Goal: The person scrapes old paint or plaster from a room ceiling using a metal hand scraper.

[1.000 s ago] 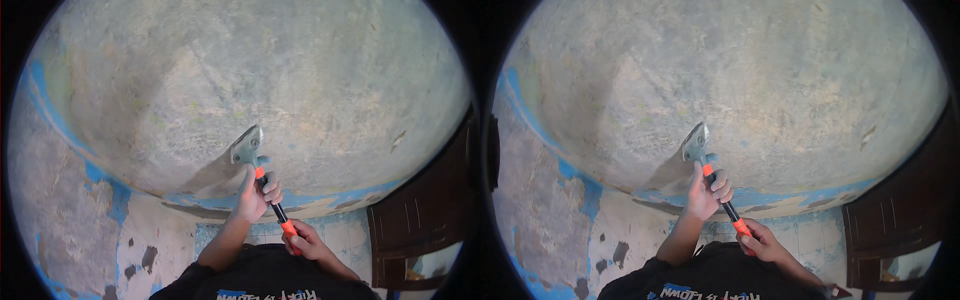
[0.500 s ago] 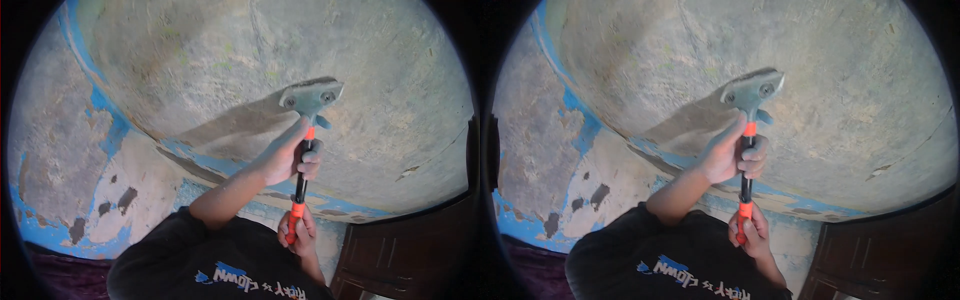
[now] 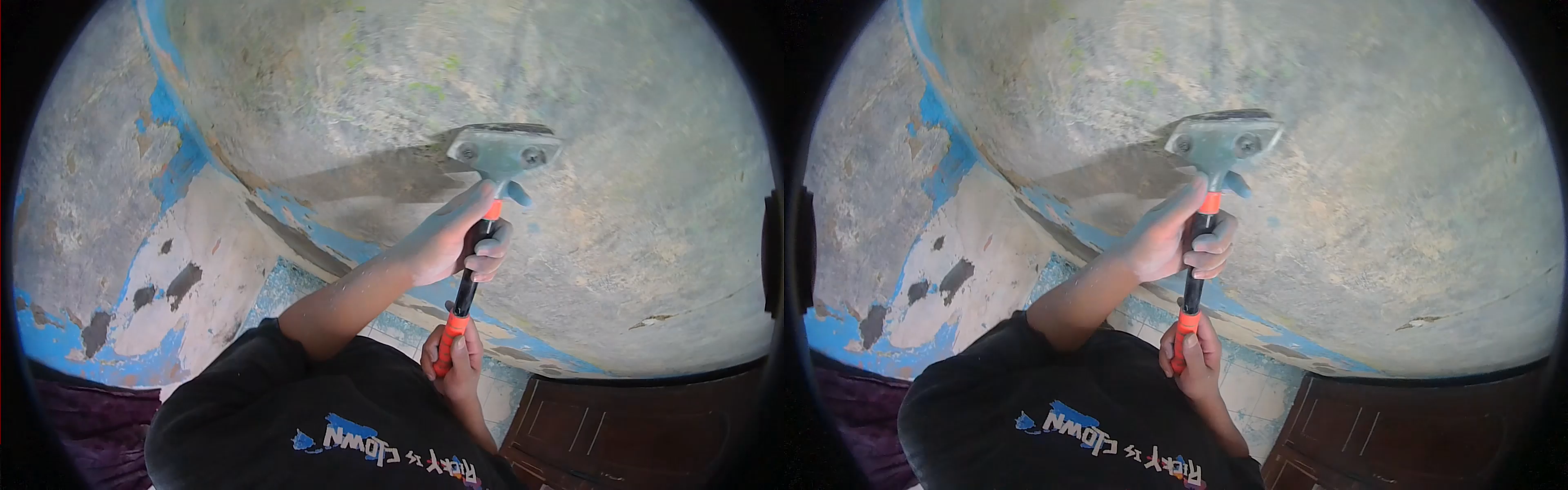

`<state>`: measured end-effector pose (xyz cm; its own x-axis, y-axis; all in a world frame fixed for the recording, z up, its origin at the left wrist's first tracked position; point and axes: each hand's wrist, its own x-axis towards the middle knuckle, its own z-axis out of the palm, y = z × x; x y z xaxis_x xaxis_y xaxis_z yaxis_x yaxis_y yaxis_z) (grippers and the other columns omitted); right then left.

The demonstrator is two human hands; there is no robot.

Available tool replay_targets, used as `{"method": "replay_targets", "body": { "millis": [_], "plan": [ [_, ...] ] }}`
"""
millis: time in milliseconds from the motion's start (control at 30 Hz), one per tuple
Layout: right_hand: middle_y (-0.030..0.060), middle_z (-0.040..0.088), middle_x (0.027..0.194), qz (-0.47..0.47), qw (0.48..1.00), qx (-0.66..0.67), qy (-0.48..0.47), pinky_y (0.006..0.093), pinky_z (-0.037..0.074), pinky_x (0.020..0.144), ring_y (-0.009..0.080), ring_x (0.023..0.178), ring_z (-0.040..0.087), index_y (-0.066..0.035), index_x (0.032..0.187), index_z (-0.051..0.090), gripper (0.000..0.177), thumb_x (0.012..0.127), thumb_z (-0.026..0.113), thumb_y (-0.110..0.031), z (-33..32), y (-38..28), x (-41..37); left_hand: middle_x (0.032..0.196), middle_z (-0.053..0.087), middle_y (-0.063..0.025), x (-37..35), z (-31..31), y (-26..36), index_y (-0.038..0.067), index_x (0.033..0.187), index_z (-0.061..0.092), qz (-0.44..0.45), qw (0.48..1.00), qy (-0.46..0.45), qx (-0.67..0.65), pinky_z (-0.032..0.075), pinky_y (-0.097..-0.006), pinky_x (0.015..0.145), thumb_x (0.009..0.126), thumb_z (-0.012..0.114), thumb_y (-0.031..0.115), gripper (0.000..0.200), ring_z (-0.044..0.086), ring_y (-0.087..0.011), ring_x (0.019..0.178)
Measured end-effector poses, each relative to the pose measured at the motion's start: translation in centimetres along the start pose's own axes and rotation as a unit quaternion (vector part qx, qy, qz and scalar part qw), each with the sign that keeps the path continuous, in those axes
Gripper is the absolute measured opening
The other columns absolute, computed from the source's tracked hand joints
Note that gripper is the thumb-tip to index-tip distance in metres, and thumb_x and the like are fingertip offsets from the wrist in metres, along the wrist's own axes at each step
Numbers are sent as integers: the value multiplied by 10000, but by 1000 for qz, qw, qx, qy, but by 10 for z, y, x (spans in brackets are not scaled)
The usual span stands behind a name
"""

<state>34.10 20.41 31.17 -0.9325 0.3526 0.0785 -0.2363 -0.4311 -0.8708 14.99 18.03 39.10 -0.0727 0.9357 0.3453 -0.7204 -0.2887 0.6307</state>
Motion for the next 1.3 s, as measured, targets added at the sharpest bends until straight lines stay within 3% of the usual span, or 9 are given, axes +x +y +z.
{"method": "replay_targets", "body": {
  "millis": [267,533,633,833,967,1200,1300],
  "plan": [
    [80,494,673,13,999,15,51,243,355,413,129,462,432,-25,1317,426,536,993,457,-451,-1,63,11,680,433,17,-28,-33,-2,201,1139,371,-2,997,50,50,390,-269,531,1025,338,498,320,393,-79,509],
    [73,461,626,-56,994,0,89,267,335,398,147,423,414,-49,1318,438,575,976,455,-512,42,69,34,667,415,11,-19,-27,43,136,1205,399,-46,997,-26,62,376,-267,529,1022,339,506,417,382,-83,520],
    [85,504,652,-26,994,21,106,255,374,432,132,471,452,-11,1288,473,596,974,463,-518,47,86,30,665,412,11,-36,-40,40,136,1223,401,-47,997,-21,50,374,-268,531,1017,346,515,435,384,-82,521],
    [68,521,667,-3,995,12,102,248,372,451,113,492,456,-16,1307,504,511,1005,450,-425,86,90,41,666,402,4,-69,-58,70,164,1270,394,-43,998,-2,41,388,-295,556,990,321,581,507,387,-111,517],
    [74,519,683,-29,993,53,98,247,365,451,116,492,449,-15,1312,501,482,1003,463,-383,111,92,53,640,385,5,-69,-60,97,184,1291,396,-50,996,-57,51,373,-296,536,992,299,584,509,375,-110,498],
    [79,517,685,-30,988,101,117,243,360,444,117,468,433,3,1309,492,486,995,478,-368,138,91,49,646,395,0,-76,-54,105,193,1304,398,-61,996,-39,55,376,-285,536,1003,300,563,487,389,-112,495],
    [77,516,670,-64,989,48,126,245,359,437,117,468,438,2,1296,498,498,987,491,-388,148,74,61,643,392,-3,-64,-47,125,146,1104,470,-52,994,-86,43,379,-281,533,991,305,587,484,389,-113,493]
  ]
}}
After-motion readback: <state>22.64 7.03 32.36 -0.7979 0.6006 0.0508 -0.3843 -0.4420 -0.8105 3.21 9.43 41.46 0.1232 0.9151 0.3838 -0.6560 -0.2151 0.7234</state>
